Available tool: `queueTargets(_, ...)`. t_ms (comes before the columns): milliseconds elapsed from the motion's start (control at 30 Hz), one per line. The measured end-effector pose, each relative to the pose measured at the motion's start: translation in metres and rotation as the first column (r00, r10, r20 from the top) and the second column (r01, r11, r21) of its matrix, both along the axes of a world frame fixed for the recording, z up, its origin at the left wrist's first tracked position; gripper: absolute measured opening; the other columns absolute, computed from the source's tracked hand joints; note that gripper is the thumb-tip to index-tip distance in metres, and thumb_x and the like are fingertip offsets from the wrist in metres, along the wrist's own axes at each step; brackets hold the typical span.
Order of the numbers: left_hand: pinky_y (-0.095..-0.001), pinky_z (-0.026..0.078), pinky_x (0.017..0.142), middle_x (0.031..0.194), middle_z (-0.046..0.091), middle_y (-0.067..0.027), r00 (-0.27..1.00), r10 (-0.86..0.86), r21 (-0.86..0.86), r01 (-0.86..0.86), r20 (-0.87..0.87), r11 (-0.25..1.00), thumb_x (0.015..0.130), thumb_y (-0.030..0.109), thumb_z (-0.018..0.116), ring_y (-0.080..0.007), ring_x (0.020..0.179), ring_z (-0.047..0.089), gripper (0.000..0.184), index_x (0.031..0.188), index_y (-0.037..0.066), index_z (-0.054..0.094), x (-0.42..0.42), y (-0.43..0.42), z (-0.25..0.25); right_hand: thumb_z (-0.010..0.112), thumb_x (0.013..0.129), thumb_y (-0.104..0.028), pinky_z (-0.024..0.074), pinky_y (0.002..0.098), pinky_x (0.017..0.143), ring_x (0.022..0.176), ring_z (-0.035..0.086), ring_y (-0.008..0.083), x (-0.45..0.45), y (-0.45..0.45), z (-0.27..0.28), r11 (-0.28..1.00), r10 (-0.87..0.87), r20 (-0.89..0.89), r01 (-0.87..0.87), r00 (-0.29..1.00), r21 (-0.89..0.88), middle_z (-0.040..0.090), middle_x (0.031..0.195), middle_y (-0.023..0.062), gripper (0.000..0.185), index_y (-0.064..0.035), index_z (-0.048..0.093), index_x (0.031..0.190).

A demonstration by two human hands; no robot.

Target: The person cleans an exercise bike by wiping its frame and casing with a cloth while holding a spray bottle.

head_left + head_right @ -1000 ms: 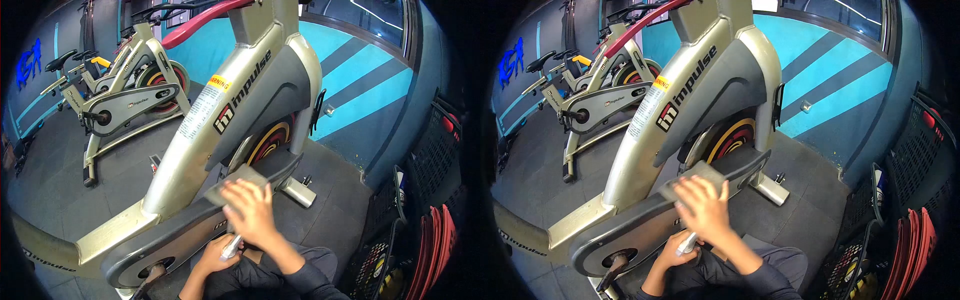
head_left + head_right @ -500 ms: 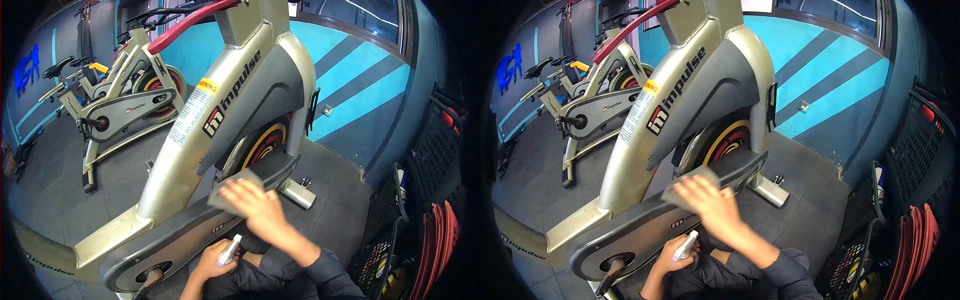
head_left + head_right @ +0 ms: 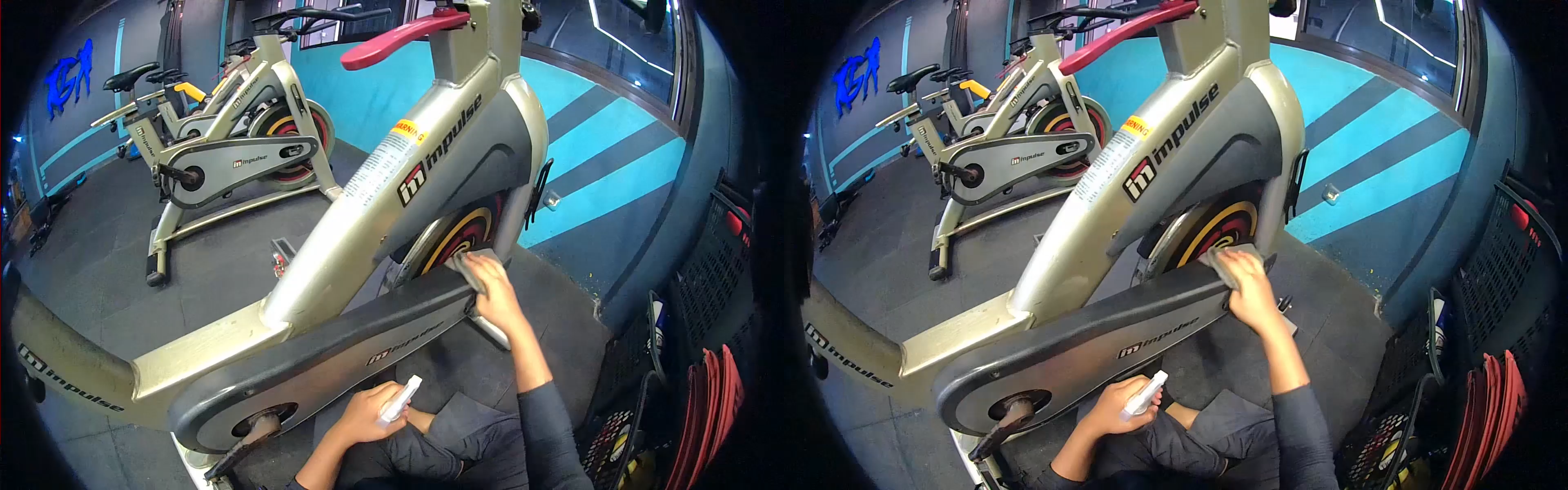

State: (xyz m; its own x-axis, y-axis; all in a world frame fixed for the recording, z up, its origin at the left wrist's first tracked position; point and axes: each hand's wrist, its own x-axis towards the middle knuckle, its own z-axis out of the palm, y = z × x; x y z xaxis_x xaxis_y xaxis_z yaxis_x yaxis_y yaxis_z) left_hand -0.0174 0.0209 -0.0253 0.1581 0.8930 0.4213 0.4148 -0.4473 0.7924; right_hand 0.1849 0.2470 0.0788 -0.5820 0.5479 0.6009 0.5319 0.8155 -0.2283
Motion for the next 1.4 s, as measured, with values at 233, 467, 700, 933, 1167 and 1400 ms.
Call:
queueTargets(233, -0.0359, 0.054, 0.072, 0.093, 0.067, -0.0074, 0.996, 0.002, -0.012, -0.001, 0.091, 1.000, 0.073, 0.017, 0.074, -0.0270, 0.082, 0.068, 0.032, 0.101, 0.008, 0.063, -0.003, 0.000, -0.008, 0.056, 0.062, 0.004, 0.0454, 0.0387, 0.103, 0.125, 0.050, 0.0329, -0.087, -0.131, 0.018, 0.979, 0.187, -0.019, -0.184, 0.982, 0.084, 0.056, 0.135, 0.0107, 0.071, -0.0092, 0.056, 0.132)
queueTargets(467, -0.0370, 0.054, 0.078, 0.095, 0.067, -0.0107, 0.997, 0.053, 0.058, -0.050, -0.059, 0.997, 0.071, 0.016, 0.074, -0.0302, 0.087, 0.067, 0.035, 0.102, 0.006, 0.062, -0.006, 0.003, -0.007, 0.055, 0.068, 0.006, 0.0578, 0.0327, 0.076, 0.130, 0.048, 0.0238, -0.091, -0.136, 0.013, 0.949, 0.294, 0.003, -0.292, 0.956, 0.120, 0.049, 0.143, 0.0040, 0.076, -0.0170, 0.047, 0.140)
queueTargets(700, -0.0334, 0.054, 0.076, 0.093, 0.066, -0.0079, 0.999, 0.036, -0.071, -0.037, -0.006, 0.997, 0.072, 0.013, 0.070, -0.0251, 0.085, 0.068, 0.030, 0.100, 0.005, 0.062, 0.003, 0.007, 0.004, 0.053, 0.064, 0.011, 0.0569, 0.0360, 0.087, 0.129, 0.050, 0.0248, -0.037, -0.057, -0.001, 0.987, 0.087, -0.034, -0.082, 0.996, 0.140, 0.055, 0.137, 0.0033, 0.075, -0.0185, 0.055, 0.133)
queueTargets(933, -0.0337, 0.055, 0.078, 0.094, 0.067, -0.0114, 0.999, 0.009, -0.069, -0.012, -0.031, 0.998, 0.074, 0.003, 0.069, -0.0221, 0.084, 0.071, 0.033, 0.106, -0.001, 0.062, 0.001, 0.008, 0.003, 0.054, 0.063, 0.013, 0.0431, 0.0374, 0.107, 0.131, 0.048, 0.0267, 0.006, -0.001, -0.010, 0.999, -0.042, -0.134, 0.041, 0.990, -0.010, 0.057, 0.135, 0.0042, 0.071, -0.0135, 0.058, 0.128)
queueTargets(1167, -0.0331, 0.055, 0.079, 0.094, 0.067, -0.0106, 1.000, -0.006, -0.058, 0.005, -0.022, 0.998, 0.074, 0.002, 0.068, -0.0207, 0.084, 0.070, 0.033, 0.106, -0.001, 0.062, 0.002, 0.005, 0.001, 0.050, 0.065, 0.012, 0.0388, 0.0387, 0.110, 0.134, 0.044, 0.0298, 0.016, 0.007, -0.012, 0.992, -0.109, -0.046, 0.112, 0.993, 0.050, 0.052, 0.140, 0.0072, 0.071, -0.0120, 0.054, 0.132)
queueTargets(1400, -0.0349, 0.054, 0.077, 0.094, 0.066, -0.0093, 0.997, 0.004, -0.069, -0.010, -0.082, 0.998, 0.073, 0.011, 0.071, -0.0252, 0.085, 0.068, 0.034, 0.105, 0.004, 0.062, 0.011, 0.010, -0.001, 0.055, 0.058, 0.006, 0.0404, 0.0397, 0.110, 0.134, 0.043, 0.0318, -0.052, -0.098, 0.003, 0.992, 0.097, -0.005, -0.096, 0.995, 0.077, 0.047, 0.144, 0.0116, 0.083, -0.0107, 0.048, 0.139)
